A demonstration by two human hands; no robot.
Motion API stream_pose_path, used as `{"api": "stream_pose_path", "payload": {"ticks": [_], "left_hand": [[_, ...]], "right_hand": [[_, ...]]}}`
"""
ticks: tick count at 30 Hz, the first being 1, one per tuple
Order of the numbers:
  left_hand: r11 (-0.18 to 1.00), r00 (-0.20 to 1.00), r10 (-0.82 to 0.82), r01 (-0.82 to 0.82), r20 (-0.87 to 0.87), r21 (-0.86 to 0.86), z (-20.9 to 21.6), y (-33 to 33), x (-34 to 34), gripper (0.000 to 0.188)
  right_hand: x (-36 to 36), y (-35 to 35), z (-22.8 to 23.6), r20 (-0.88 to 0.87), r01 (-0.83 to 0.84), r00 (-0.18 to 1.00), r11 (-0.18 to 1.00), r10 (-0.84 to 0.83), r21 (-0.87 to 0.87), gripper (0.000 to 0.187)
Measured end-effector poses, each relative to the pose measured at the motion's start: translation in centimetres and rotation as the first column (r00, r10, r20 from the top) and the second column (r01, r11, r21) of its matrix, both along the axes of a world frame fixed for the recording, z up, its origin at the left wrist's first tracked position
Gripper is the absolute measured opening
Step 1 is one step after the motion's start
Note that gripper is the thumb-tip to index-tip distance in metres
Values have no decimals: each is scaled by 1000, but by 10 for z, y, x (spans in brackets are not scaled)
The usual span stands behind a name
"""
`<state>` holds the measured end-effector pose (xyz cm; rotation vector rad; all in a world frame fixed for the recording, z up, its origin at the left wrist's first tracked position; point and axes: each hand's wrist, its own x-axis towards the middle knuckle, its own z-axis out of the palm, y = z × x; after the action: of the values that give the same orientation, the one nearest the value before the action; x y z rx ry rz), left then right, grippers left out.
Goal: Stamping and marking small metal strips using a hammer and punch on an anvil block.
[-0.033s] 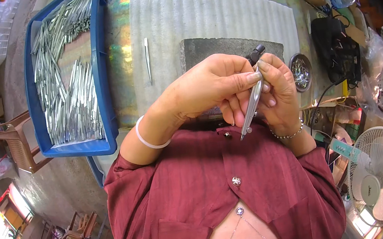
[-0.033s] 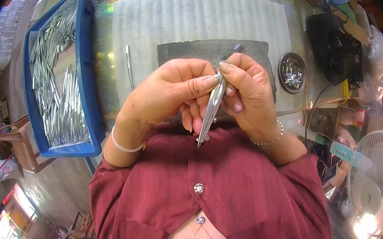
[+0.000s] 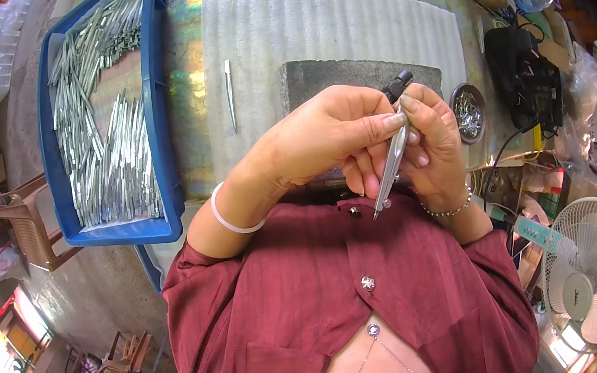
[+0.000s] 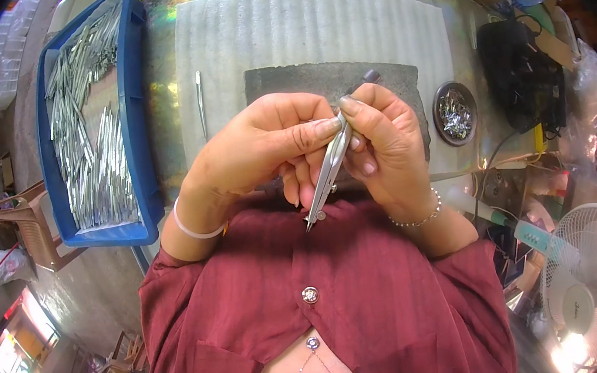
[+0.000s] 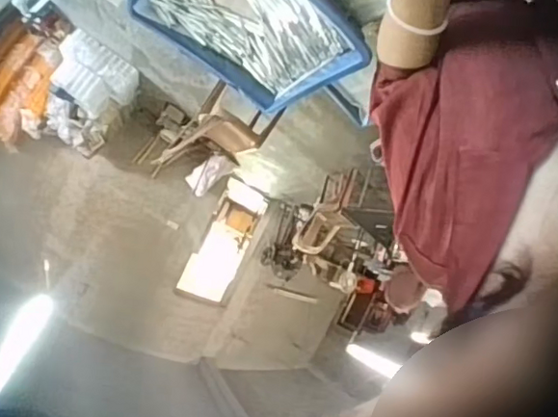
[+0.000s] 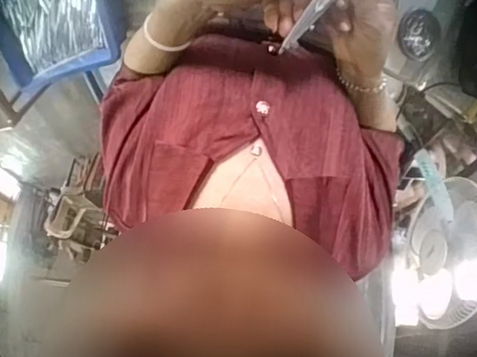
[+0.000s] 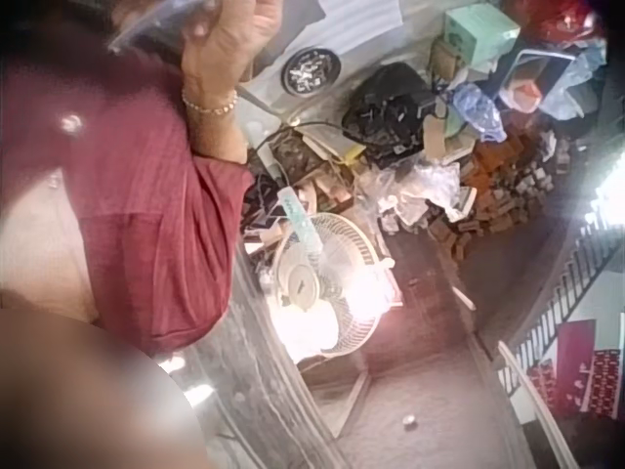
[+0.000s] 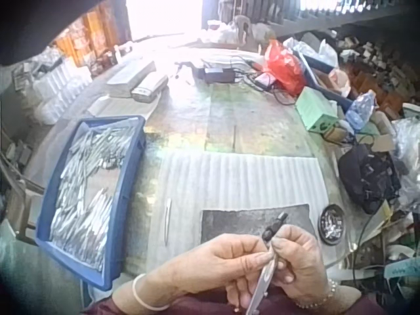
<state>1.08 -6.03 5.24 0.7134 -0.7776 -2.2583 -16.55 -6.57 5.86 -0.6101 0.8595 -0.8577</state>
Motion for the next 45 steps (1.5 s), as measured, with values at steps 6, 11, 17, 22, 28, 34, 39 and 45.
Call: {"api": "stream_pose_path", "payload": {"ticks": [6, 11, 17, 22, 28, 34, 39, 45], "left_hand": [[985, 962, 87, -44, 257, -169, -1, 4, -2, 16], [922, 908, 382, -362, 171, -137, 0, 19, 1, 11], [758, 746, 652, -639, -135, 131, -10, 20, -7, 13], [671, 651, 739, -688, -173, 277, -22, 23, -15, 12], [751, 713, 644, -520, -278, 407, -32, 27, -27, 9], [951, 954, 296, -289, -55, 110, -32, 50, -5, 7], [970, 944, 236, -216, 230, -112, -24, 68, 2, 11], [965, 959, 260, -263, 109, 15, -22, 65, 4, 11]], "right_hand": [[-12, -20, 2, -178, -109, 980, 990, 91, -93, 15], [-88, -115, 11, -697, -278, 714, 887, -66, -368, 15], [-156, -197, -94, -850, -692, 106, 576, -516, -436, 13], [-60, -91, -14, -714, -469, 699, 732, -35, -495, 33], [-22, -24, -10, -71, -322, 945, 865, 321, -385, 23], [-13, -18, -9, -33, -356, 934, 924, 355, -142, 12], [0, -9, -8, -144, -479, 871, 877, 470, -34, 10], [11, -13, -14, -60, -458, 885, 886, 462, 75, 9]]}}
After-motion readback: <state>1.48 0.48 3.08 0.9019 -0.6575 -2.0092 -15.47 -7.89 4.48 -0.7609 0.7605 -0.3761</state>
